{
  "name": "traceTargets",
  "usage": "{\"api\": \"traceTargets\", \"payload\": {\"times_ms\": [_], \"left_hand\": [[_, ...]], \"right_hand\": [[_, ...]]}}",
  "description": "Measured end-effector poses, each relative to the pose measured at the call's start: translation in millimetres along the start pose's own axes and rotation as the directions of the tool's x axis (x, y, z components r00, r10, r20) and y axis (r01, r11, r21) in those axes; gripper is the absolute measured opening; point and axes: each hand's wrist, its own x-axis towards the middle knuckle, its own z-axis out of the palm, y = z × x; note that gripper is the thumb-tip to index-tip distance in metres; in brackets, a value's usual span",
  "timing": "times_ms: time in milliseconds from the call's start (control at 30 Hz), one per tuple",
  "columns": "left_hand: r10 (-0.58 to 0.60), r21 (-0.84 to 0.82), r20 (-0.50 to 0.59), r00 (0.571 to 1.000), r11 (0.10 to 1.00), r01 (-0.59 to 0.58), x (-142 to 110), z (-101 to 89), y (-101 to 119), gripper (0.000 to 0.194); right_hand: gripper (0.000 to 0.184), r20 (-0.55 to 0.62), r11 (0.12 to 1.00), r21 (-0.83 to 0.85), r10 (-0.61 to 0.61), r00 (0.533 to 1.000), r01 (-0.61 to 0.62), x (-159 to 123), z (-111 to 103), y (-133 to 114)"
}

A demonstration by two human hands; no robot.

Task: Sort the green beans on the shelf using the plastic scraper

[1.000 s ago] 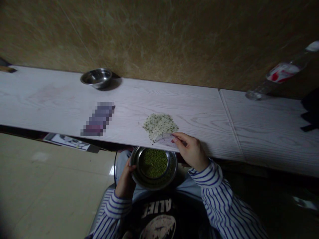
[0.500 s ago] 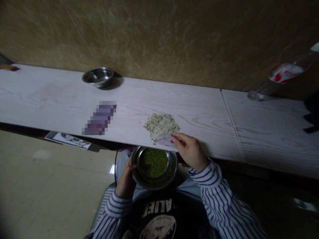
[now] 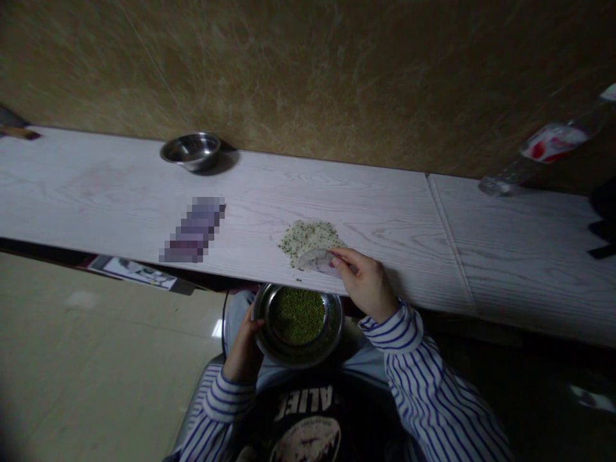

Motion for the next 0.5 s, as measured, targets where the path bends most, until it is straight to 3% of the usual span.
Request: {"api": "traceTargets", "payload": {"times_ms": [500], "left_hand": [[-0.028, 0.005, -0.048, 0.998, 1.000, 0.028, -0.5, 0.4, -0.2, 0.060]], "right_hand": [[0.027, 0.010, 0.998, -0.060, -0.001, 1.000, 0.002, -5.3, -2.8, -5.2]]}}
